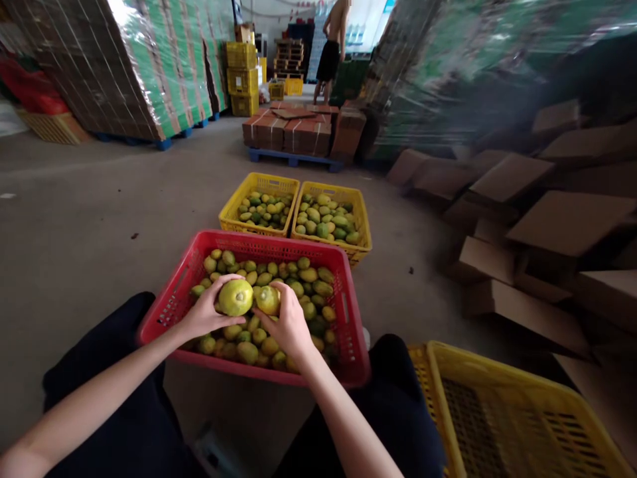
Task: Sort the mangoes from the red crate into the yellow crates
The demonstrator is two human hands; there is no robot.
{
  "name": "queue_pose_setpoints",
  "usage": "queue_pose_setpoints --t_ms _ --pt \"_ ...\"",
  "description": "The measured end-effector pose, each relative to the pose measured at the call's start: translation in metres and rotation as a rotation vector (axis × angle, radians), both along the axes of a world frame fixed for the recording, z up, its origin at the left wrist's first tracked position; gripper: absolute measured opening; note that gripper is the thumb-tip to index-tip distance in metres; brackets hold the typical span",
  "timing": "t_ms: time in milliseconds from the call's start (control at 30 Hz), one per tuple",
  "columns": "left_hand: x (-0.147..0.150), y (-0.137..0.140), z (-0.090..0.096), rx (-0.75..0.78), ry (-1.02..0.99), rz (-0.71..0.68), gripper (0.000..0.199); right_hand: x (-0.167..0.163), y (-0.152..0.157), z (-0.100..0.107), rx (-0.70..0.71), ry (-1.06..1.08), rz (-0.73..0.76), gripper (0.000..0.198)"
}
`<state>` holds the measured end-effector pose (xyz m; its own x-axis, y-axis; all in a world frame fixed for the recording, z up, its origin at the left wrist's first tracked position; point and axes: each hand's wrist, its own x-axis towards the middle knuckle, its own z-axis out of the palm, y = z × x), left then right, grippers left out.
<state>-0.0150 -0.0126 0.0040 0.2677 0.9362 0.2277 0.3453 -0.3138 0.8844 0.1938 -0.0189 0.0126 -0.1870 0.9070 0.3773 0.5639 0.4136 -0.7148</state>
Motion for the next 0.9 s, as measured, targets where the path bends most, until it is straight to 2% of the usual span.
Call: queue_pose_setpoints --t_ms 100,233,367,533,633,700,800,867,900 --pt "-0.001 -0.001 0.004 0.079 -0.002 0.026 0.073 0.002 0.001 -0.008 0.223 -0.071 -0.001 0.047" --pt "-0.001 0.000 -0.001 0.132 -0.035 0.018 0.073 0.003 0.001 -0.011 0.372 -0.043 0.001 0.052" --pt "0.000 -0.001 -0.007 0.164 -0.048 -0.001 0.074 0.002 0.000 -0.010 0.392 -0.031 0.040 0.053" --pt "0.002 -0.004 -0.006 0.141 -0.128 -0.016 0.074 0.001 -0.003 -0.013 0.332 -0.005 0.084 0.051" --pt "0.004 -0.004 -0.002 -0.007 -0.256 0.005 0.072 -0.001 -0.005 -0.010 0.136 0.099 0.034 0.054" --pt "0.004 -0.002 -0.001 -0.217 -0.366 0.032 0.066 -0.005 -0.006 -0.006 -0.129 0.250 -0.019 0.055" --pt "0.005 0.002 -0.007 -0.725 -0.485 0.053 0.043 -0.012 -0.007 -0.002 -0.622 0.545 -0.056 0.041" --pt "0.006 0.002 -0.014 -1.067 -0.505 0.033 0.048 -0.016 -0.007 -0.003 -0.905 0.691 -0.045 0.036" --pt "0.006 0.002 -0.017 -1.192 -0.506 0.020 0.055 -0.017 -0.007 -0.005 -1.011 0.737 -0.037 0.035"
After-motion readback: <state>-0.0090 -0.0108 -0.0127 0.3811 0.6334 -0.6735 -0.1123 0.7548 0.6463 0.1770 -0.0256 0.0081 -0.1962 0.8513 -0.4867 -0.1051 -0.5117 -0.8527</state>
